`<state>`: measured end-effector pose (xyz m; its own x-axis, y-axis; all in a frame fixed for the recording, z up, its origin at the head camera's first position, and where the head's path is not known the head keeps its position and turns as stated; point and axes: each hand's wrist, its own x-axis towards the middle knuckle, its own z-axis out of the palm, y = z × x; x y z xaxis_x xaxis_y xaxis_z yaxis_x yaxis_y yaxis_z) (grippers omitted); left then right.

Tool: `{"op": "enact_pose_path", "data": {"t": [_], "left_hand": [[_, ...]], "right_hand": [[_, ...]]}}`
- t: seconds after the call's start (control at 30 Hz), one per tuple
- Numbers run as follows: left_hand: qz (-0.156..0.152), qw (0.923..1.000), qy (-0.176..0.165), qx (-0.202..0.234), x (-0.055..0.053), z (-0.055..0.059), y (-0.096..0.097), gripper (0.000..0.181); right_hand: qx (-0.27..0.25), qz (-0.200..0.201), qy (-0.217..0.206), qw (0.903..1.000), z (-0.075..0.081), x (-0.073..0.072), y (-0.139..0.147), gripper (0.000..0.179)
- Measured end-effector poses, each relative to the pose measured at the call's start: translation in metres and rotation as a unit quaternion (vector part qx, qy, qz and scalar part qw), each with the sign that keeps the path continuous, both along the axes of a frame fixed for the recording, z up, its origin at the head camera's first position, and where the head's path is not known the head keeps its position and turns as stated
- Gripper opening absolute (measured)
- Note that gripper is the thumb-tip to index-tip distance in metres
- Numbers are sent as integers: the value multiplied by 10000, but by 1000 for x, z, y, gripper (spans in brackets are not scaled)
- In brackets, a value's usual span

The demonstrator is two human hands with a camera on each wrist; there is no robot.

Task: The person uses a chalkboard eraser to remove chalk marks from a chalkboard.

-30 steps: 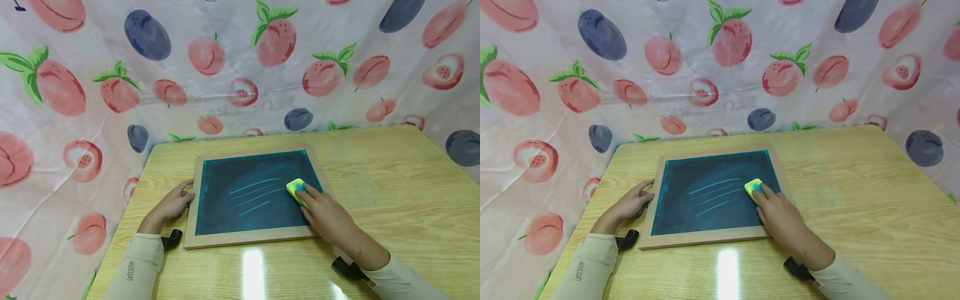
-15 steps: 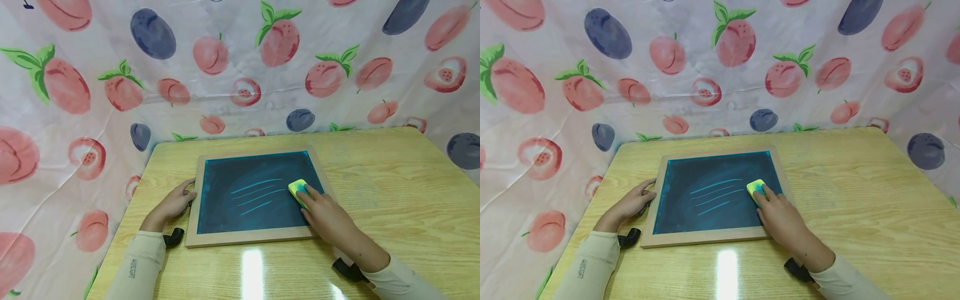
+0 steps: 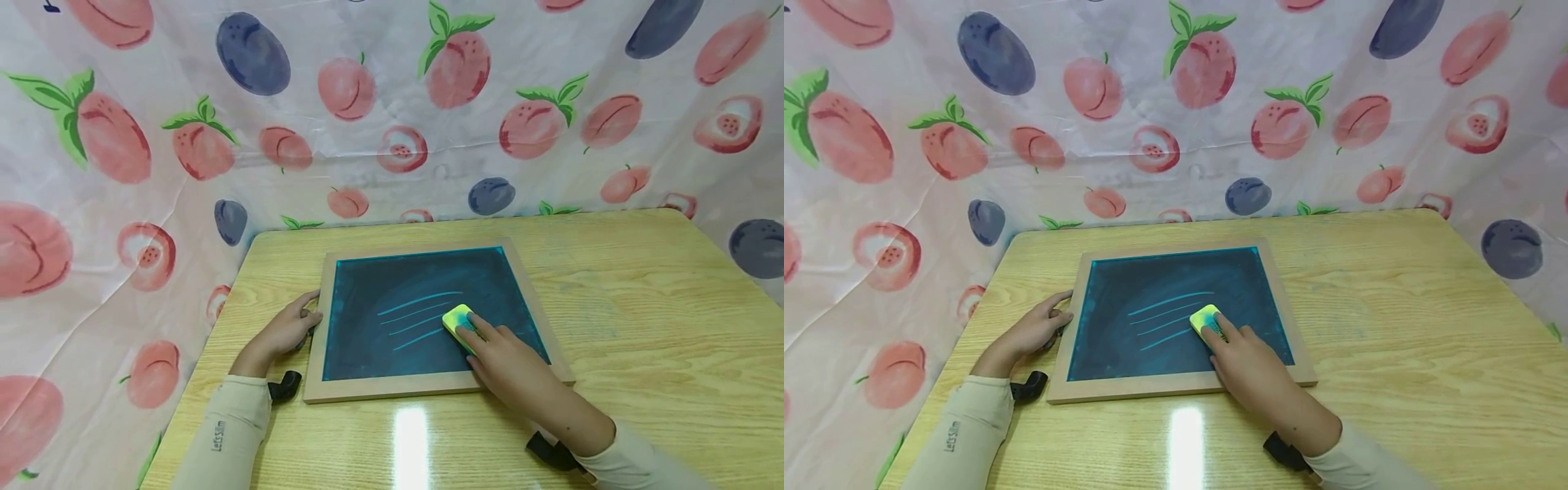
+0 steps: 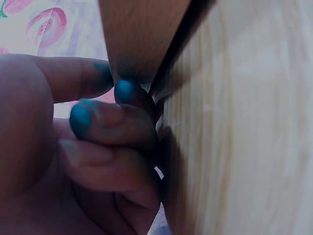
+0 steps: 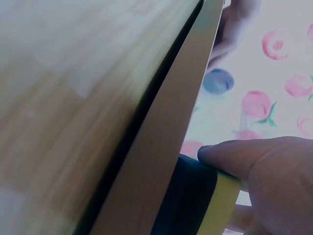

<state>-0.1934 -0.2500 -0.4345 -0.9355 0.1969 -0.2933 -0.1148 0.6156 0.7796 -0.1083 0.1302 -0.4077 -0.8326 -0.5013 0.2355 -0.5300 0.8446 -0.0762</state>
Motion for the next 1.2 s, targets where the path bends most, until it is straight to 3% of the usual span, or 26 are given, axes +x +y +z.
{"op": "enact_pose_path", "data": {"t": [0.2, 0.47, 0.73, 1.07, 1.2], "left_hand": [[9, 10000, -22, 33, -1, 0, 0, 55], [18, 9999, -82, 61, -2, -1, 2, 54], [-13, 10000, -42, -43, -4, 1, -1, 56], [-95, 9998, -13, -168, -3, 3, -1, 55], [-93, 9999, -23, -115, -3, 3, 0, 55]], "right_hand": [[25, 308, -25, 9995, 0, 10, -19, 46], [252, 630, -412, 9968, 7, 22, -38, 46], [266, 929, -403, 9945, 10, 25, -44, 48], [86, 718, -917, 9932, 10, 23, -43, 49], [112, 540, -914, 9943, 10, 21, -43, 48]]}}
